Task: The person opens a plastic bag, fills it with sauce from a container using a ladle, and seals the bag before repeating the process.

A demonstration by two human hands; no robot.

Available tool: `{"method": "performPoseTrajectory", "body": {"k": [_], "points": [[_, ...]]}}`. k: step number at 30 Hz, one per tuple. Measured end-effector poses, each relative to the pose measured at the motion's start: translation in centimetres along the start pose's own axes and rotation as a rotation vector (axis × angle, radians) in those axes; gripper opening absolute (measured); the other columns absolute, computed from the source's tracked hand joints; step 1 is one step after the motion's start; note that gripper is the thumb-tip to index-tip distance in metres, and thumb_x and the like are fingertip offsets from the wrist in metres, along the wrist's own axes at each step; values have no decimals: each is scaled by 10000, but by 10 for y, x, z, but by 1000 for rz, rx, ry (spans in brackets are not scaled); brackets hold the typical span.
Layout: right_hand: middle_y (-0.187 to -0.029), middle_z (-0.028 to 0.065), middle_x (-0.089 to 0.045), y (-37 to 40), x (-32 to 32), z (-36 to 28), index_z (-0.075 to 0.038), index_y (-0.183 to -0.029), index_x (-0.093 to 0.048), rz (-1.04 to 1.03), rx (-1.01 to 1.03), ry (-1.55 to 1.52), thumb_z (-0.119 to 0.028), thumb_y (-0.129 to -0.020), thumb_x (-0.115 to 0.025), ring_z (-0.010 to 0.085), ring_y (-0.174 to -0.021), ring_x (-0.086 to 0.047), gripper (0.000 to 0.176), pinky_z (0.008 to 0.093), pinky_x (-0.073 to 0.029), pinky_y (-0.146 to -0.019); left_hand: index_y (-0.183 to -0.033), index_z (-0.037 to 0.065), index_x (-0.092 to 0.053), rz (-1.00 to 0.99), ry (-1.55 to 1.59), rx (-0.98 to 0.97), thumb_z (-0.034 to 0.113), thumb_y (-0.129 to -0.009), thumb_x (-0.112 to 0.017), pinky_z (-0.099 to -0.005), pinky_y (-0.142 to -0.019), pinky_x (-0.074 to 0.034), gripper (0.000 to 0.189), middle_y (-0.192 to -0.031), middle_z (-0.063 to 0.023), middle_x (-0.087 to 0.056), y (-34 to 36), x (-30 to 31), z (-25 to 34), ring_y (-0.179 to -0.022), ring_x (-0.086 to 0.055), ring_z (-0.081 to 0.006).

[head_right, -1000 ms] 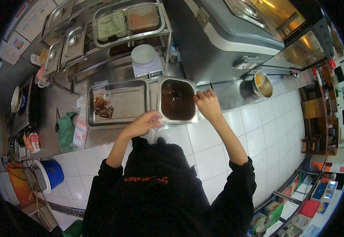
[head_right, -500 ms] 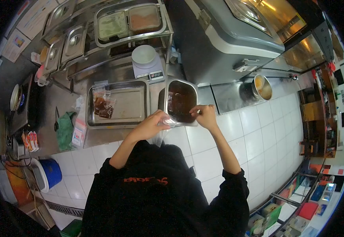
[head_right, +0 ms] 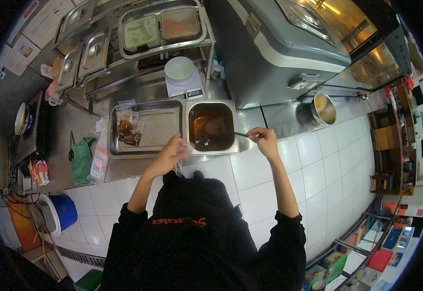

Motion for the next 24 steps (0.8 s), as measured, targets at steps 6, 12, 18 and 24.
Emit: {"method": "performPoseTrajectory", "body": {"k": [6,12,18,24], "points": [[-609,-7,-562,-2,29,-37,-4,-769,-667,84,21,-136,29,-690,-604,52,-561,-433,106,196,-329,-528,-1162,3,-290,144,128,-212,22,-778,-589,-342,-945,-342,487,-1138,-167,-457,-14,11,24,-1119,-445,-257],[-645,-15,-576,5,64,-96,11,-791,-666,193,180,-131,-5,-704,-633,39,-575,-434,94,180,-338,-544,-1170,21,-304,168,256,-278,-34,-772,-555,-329,-936,-342,474,-1105,-142,-460,-38,-4,34,-1099,-440,-225],[-713,-1,-599,23,93,-158,9,-826,-653,219,250,-138,-31,-744,-625,50,-639,-480,96,174,-369,-617,-1167,9,-320,174,251,-343,-38,-762,-568,-322,-908,-379,477,-1088,-147,-462,-59,-10,44,-1055,-473,-224],[-749,8,-609,29,114,-185,2,-847,-650,209,311,-160,-42,-750,-628,56,-690,-500,109,166,-356,-637,-1197,27,-297,186,306,-404,2,-778,-570,-327,-915,-366,501,-1100,-130,-450,-70,-20,50,-1076,-449,-220]]}}
Point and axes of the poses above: each hand's wrist, its own y-axis away from the middle knuckle, its own x-axis out of the back of the hand, z = x × y, the point moved 2 cm from there along -y, towards the middle knuckle
